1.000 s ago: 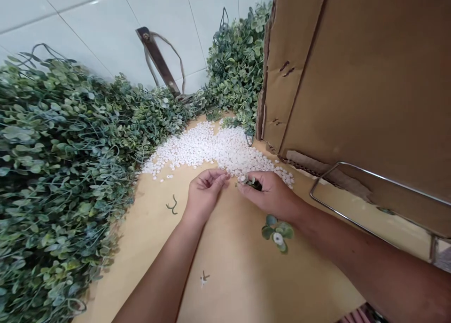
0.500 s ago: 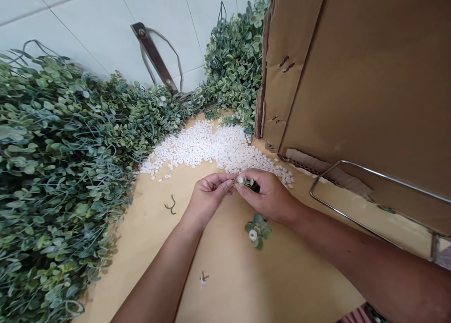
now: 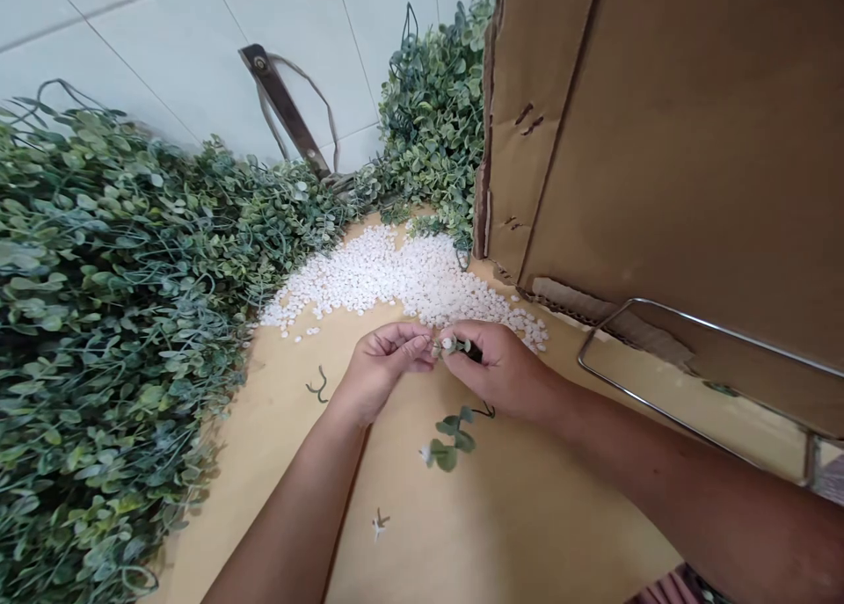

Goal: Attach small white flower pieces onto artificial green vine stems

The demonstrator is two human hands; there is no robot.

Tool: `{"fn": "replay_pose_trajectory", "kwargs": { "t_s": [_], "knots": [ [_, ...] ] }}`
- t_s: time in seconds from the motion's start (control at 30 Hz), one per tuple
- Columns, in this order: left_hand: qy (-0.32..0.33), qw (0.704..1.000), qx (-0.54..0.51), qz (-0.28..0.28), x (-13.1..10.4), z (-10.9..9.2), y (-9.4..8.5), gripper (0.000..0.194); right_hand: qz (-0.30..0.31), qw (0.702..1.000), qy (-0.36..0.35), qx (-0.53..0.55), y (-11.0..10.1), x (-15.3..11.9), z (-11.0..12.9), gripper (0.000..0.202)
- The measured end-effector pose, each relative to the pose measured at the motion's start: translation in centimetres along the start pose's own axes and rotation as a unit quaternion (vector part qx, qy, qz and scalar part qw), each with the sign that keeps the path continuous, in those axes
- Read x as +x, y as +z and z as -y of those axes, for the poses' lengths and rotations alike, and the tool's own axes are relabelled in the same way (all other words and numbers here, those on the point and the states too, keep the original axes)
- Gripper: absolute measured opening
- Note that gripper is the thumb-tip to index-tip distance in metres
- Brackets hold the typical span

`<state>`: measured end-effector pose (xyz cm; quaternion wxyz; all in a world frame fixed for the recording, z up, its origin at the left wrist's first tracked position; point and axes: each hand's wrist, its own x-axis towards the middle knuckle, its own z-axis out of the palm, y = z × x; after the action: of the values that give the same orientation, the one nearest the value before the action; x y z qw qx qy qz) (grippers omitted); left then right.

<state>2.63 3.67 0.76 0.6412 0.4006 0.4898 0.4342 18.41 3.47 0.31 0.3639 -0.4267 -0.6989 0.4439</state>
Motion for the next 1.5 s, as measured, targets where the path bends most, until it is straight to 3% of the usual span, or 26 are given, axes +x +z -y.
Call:
{"fn": "replay_pose_trajectory", "kwargs": {
  "t_s": [0.3, 0.67, 1.03, 1.5],
  "knots": [
    [0.008, 0.999, -0.041, 0.016, 0.05, 0.23, 0.04, 0.025, -0.018, 0.998, 0.016, -0.063, -0.16, -0.23, 0.27, 0.015],
    [0.036, 0.998, -0.032, -0.034, 0.05, 0.34, 0.79, 0.024, -0.037, 0.995, 0.014, -0.096, -0.37, -0.36, 0.63, 0.013],
    [0.018, 1.000, -0.021, 0.014, 0.08, 0.39, 0.37, 0.023, -0.044, 0.993, 0.005, -0.109, -0.15, -0.48, 0.64, 0.018],
    [0.011, 0.999, -0.040, 0.002, 0.21, 0.34, 0.43, 0.026, -0.038, 0.994, 0.010, -0.100, -0.09, -0.50, 0.53, 0.015]
  ]
}}
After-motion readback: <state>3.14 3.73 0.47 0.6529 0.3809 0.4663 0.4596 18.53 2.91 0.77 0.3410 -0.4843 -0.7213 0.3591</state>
